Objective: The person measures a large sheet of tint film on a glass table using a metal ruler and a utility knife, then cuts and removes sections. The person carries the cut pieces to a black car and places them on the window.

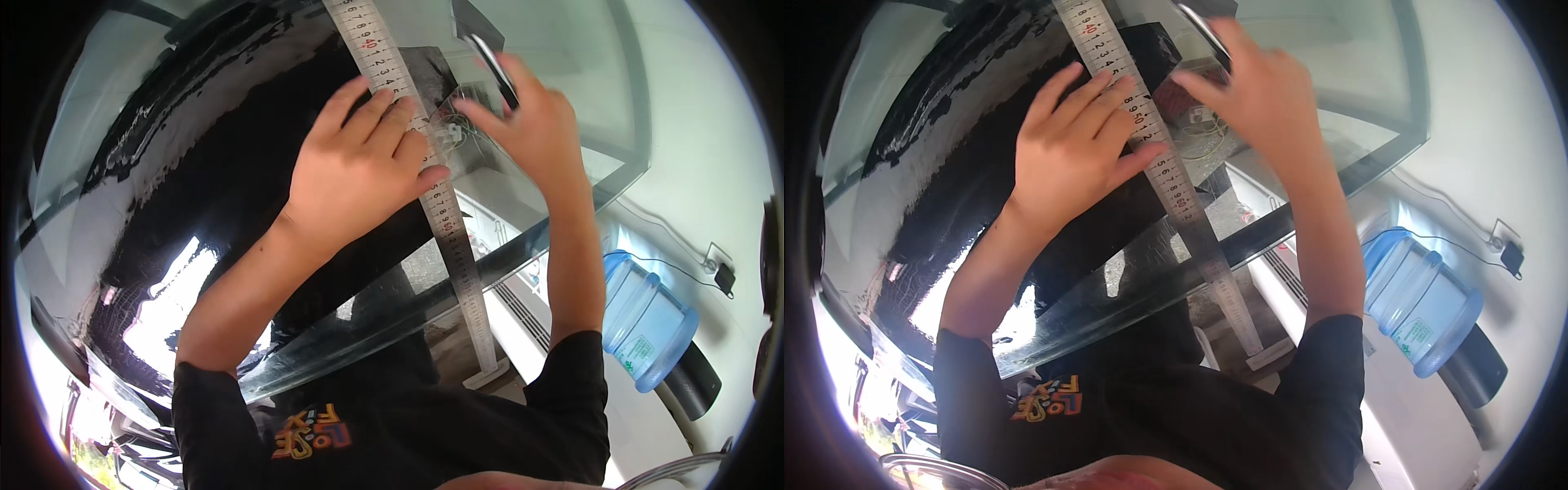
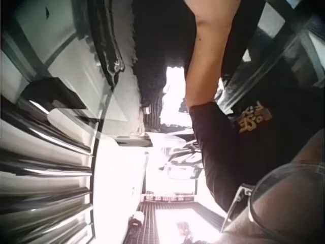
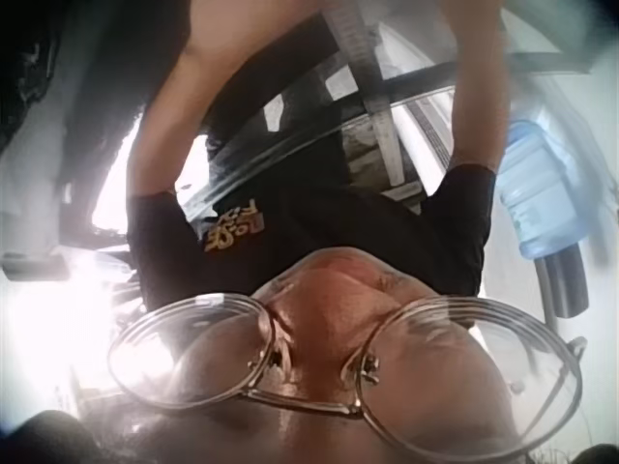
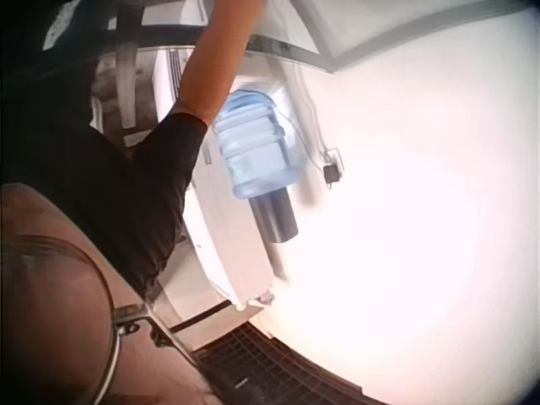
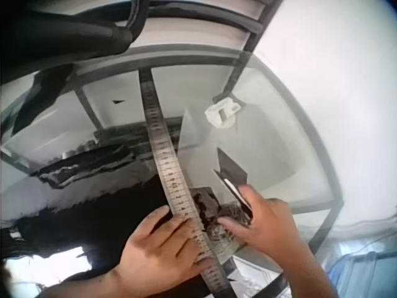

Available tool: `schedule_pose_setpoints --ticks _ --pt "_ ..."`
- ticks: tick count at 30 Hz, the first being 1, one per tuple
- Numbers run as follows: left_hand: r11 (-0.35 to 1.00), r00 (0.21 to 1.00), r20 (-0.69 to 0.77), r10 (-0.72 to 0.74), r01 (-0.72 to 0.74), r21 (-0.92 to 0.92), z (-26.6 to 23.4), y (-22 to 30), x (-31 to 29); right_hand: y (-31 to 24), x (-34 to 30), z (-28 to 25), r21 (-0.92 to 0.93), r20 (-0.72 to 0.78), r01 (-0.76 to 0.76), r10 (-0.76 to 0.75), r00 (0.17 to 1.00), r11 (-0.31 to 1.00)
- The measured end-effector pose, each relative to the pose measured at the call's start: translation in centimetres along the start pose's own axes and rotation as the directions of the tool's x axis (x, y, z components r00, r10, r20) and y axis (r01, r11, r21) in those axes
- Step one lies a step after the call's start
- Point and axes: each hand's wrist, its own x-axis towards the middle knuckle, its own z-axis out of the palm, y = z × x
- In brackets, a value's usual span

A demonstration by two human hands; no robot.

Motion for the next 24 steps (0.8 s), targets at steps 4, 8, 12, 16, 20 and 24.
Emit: schedule_pose_setpoints --ticks 4,8,12,16,20,24 --pt "0.999 0.988 -0.154 0.005 -0.012 -0.050 -0.4 -0.2 0.0 -1.6 3.3 0.5 0.174 0.134 0.098 -0.122 0.984 0.980" --pt "0.990 0.982 -0.185 0.039 -0.063 -0.126 -0.1 -0.2 -0.1 -0.5 3.2 1.0 0.198 0.199 0.080 -0.120 0.973 0.977" --pt "0.976 0.977 -0.200 0.074 -0.112 -0.185 -0.2 -0.2 0.0 1.6 3.1 1.4 0.178 -0.018 0.093 -0.092 0.996 0.980" --pt "0.967 0.981 -0.182 0.060 -0.103 -0.234 -0.2 -0.8 -0.1 4.8 2.4 -1.8 0.055 -0.263 -0.214 0.221 0.939 0.975" --pt "0.956 0.976 -0.216 0.034 -0.095 -0.276 0.5 -0.6 0.3 6.5 -5.2 -1.4 0.150 -0.411 -0.347 0.378 0.830 0.926" --pt "0.948 0.964 -0.267 -0.016 -0.071 -0.311 0.7 -1.2 0.0 2.7 -21.0 3.6 0.256 -0.389 -0.336 0.415 0.823 0.907"
